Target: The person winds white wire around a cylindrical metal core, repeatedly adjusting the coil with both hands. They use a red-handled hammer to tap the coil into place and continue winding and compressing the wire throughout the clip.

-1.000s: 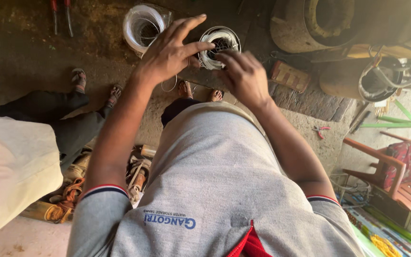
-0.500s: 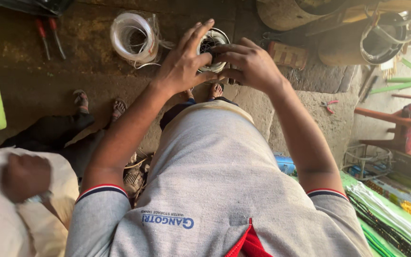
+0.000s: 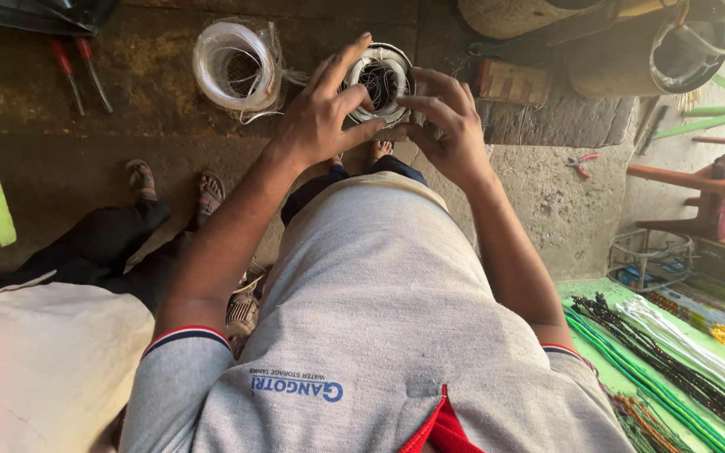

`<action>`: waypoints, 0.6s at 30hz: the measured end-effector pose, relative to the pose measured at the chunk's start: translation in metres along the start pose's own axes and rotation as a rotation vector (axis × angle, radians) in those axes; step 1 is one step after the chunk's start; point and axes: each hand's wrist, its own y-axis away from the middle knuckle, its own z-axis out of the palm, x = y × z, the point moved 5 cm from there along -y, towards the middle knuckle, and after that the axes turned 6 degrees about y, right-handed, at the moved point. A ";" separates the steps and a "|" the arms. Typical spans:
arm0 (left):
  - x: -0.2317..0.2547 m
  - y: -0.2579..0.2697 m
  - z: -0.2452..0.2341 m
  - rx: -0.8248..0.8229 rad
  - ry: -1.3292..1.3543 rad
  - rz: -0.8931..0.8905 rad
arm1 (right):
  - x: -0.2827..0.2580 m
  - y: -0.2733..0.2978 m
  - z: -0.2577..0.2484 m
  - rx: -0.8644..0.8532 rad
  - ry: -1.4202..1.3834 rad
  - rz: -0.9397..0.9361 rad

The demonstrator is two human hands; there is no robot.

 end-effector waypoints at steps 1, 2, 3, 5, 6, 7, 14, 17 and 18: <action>0.000 0.001 0.000 0.005 -0.010 0.005 | -0.002 0.000 0.001 -0.003 0.012 -0.017; 0.000 0.003 0.001 0.007 -0.003 0.019 | -0.003 -0.001 0.002 -0.013 0.029 -0.011; 0.000 0.004 0.000 0.011 0.001 0.034 | -0.003 -0.002 0.003 -0.023 0.047 -0.007; -0.001 0.006 -0.002 0.011 0.031 0.051 | -0.005 -0.005 0.004 -0.033 0.079 0.000; -0.002 0.006 -0.002 0.007 0.055 0.053 | -0.005 -0.007 0.004 -0.033 0.094 0.002; -0.002 0.007 -0.001 0.003 0.079 0.050 | -0.006 -0.008 0.005 -0.037 0.105 0.003; 0.012 0.009 0.012 0.109 -0.060 0.033 | -0.002 -0.013 0.009 -0.063 0.090 0.053; 0.016 0.011 0.016 0.095 -0.099 -0.005 | 0.003 -0.011 0.009 -0.092 0.072 0.052; 0.017 0.012 0.015 0.097 -0.112 -0.024 | 0.004 -0.011 0.010 -0.088 0.092 0.038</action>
